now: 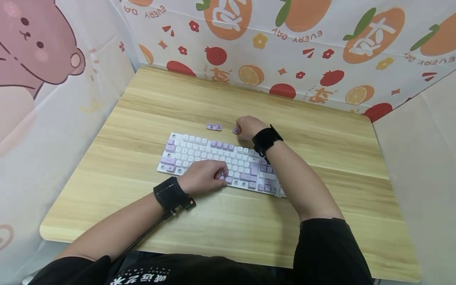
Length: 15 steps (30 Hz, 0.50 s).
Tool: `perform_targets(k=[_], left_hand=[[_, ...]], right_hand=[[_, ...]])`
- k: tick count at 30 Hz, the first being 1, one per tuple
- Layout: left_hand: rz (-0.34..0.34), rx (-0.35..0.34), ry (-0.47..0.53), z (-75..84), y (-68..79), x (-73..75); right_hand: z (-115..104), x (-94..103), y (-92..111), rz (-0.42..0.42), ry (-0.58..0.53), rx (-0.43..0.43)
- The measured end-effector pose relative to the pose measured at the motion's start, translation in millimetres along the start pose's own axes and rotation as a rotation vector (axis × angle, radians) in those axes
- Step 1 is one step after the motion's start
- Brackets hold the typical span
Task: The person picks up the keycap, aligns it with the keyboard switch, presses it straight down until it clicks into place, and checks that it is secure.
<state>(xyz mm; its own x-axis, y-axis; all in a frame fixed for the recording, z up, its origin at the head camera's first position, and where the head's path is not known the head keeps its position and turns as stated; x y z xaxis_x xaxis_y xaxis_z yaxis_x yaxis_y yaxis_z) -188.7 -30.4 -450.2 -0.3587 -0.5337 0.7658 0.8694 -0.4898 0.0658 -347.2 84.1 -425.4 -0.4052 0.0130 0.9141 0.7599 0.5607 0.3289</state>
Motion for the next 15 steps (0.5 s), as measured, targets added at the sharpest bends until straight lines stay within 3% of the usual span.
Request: perform_targets(k=[4, 9, 11, 15], left_hand=[[-0.002, -0.008, -0.014, 1.4, 0.6, 1.0], [0.002, -0.009, -0.017, 2.6, 1.4, 2.5], [0.0, -0.009, -0.011, 2.7, 1.4, 2.5], [-0.002, -0.008, 0.0, 2.4, 1.3, 3.3]], right_hand=[[2.2, 3.1, 3.0, -0.015, -0.165, 0.039], [6.0, 13.7, 15.5, -0.028, -0.663, 0.065], [5.6, 19.6, 24.9, -0.021, -0.807, 0.064], [-1.5, 32.1, 46.2, 0.025, -0.881, 0.087]])
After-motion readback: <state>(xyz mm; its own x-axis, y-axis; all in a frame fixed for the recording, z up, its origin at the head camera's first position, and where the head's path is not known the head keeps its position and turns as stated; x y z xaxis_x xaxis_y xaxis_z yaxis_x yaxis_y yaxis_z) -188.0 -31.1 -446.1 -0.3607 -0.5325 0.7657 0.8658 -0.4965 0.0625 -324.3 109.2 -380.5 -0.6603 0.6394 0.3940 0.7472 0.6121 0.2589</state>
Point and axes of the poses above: each hand's wrist, its own y-axis away from the middle knuckle, its own x-axis out of the back of the hand, z = x × y, the point moved 6 cm from there along -y, towards the middle knuckle, and after that the axes turned 3 degrees about y, right-handed, at the moved point
